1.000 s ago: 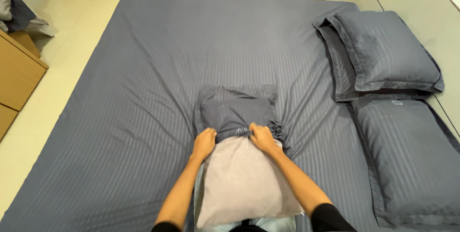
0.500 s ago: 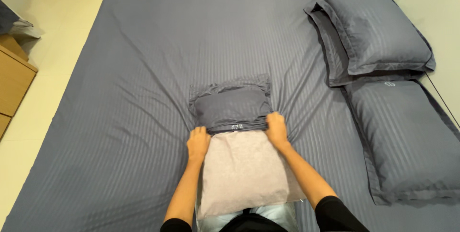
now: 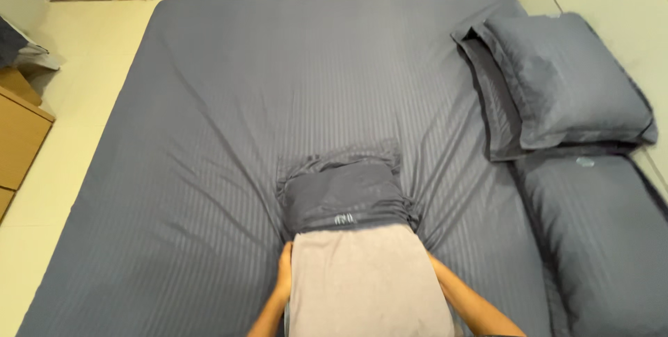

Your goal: The person puts two different pillowcases onto pillows on a bed by hand, first sliding a gray pillowcase over a small pillow and then sliding a larger gray pillowcase over a larger pillow.

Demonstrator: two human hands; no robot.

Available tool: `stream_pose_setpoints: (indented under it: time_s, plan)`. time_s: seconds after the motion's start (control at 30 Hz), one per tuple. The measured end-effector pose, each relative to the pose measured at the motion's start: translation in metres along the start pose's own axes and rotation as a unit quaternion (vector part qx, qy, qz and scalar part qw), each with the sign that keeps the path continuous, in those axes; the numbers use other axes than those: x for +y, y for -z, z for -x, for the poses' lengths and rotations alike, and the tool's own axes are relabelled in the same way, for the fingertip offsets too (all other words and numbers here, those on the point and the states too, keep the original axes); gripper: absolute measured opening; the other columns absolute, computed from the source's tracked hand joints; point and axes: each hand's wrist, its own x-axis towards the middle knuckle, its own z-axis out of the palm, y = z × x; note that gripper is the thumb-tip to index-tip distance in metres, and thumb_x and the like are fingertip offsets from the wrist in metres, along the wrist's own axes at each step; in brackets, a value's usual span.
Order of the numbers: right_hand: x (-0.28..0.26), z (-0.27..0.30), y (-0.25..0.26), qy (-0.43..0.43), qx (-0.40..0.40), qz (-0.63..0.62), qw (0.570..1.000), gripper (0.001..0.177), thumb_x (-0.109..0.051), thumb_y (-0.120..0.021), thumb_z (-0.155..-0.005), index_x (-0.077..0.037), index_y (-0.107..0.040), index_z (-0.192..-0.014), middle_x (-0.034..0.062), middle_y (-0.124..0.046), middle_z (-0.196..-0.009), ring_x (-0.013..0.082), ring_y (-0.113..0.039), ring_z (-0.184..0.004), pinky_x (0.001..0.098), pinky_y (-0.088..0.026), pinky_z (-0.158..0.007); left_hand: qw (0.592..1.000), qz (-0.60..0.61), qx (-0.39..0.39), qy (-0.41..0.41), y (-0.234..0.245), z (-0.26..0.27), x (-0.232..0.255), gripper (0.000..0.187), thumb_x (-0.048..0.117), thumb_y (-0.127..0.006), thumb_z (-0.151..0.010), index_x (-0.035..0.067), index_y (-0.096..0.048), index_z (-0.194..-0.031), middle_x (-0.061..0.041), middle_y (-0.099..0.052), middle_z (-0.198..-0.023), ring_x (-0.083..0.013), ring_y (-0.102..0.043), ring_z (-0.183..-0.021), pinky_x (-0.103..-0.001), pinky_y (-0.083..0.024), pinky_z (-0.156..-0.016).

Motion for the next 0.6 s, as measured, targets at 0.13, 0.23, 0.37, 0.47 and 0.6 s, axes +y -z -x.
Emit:
stream_pose_setpoints:
  time_s: [0.13,0.23,0.37,0.47,0.6]
  plan:
    - [-0.11,0.005,0.052,0.014,-0.003,-0.008,1.0,0.025,-0.011,-0.057,-0.091,-0.011,-0.058,-0.116,0.0057,-0.05,-0.08,0.0197,-0.043,-0.065,0.035,-0.033,-0.055,0.999,0.04,-0.011,-0.016,0.022,-0.035,0.132,0.022,0.013,-0.06,-0.096,-0.004,-0.064,-0.109,-0.018,-0.074,-0.099,-0.0219,-0.071,-0.079,-0.039,-0.061,-0.068]
    - [-0.204,0.022,0.092,0.053,0.018,-0.009,0.998,0.024,-0.012,-0.055,-0.093,-0.012,-0.06,-0.116,0.0031,-0.047,-0.074,0.016,-0.038,-0.058,0.0331,-0.029,-0.049,0.994,-0.043,0.056,-0.084,0.049,-0.068,0.228,0.025,0.018,-0.057,-0.098,-0.004,-0.064,-0.108,-0.021,-0.074,-0.101,-0.0277,-0.07,-0.085,-0.044,-0.057,-0.074]
    - [-0.314,0.05,0.108,0.128,0.086,-0.022,0.988,0.023,-0.013,-0.052,-0.095,-0.013,-0.062,-0.116,-0.0003,-0.044,-0.066,0.0111,-0.032,-0.048,0.0304,-0.024,-0.04,0.944,-0.169,0.19,-0.208,0.064,-0.11,0.334,0.031,0.024,-0.052,-0.1,-0.002,-0.063,-0.113,-0.026,-0.07,-0.108,-0.0399,-0.066,-0.1,-0.049,-0.05,-0.085]
    - [-0.359,0.06,0.092,0.142,0.14,-0.019,0.98,0.033,-0.009,-0.048,-0.091,-0.021,-0.058,-0.12,-0.0015,-0.041,-0.062,0.0098,-0.029,-0.044,0.0294,-0.019,-0.037,0.924,-0.211,0.241,-0.21,0.059,-0.11,0.389,0.03,0.023,-0.053,-0.101,0.0,-0.064,-0.118,-0.026,-0.068,-0.112,-0.0451,-0.063,-0.108,-0.05,-0.048,-0.088]
    - [-0.382,0.066,0.09,0.157,0.135,-0.095,0.974,0.032,-0.01,-0.049,-0.094,-0.012,-0.064,-0.122,-0.0014,-0.046,-0.062,0.0084,-0.03,-0.045,0.0284,-0.017,-0.039,0.934,-0.221,0.238,-0.15,0.048,-0.091,0.433,0.028,0.022,-0.052,-0.103,-0.001,-0.065,-0.114,-0.024,-0.07,-0.112,-0.0451,-0.064,-0.109,-0.05,-0.048,-0.091]
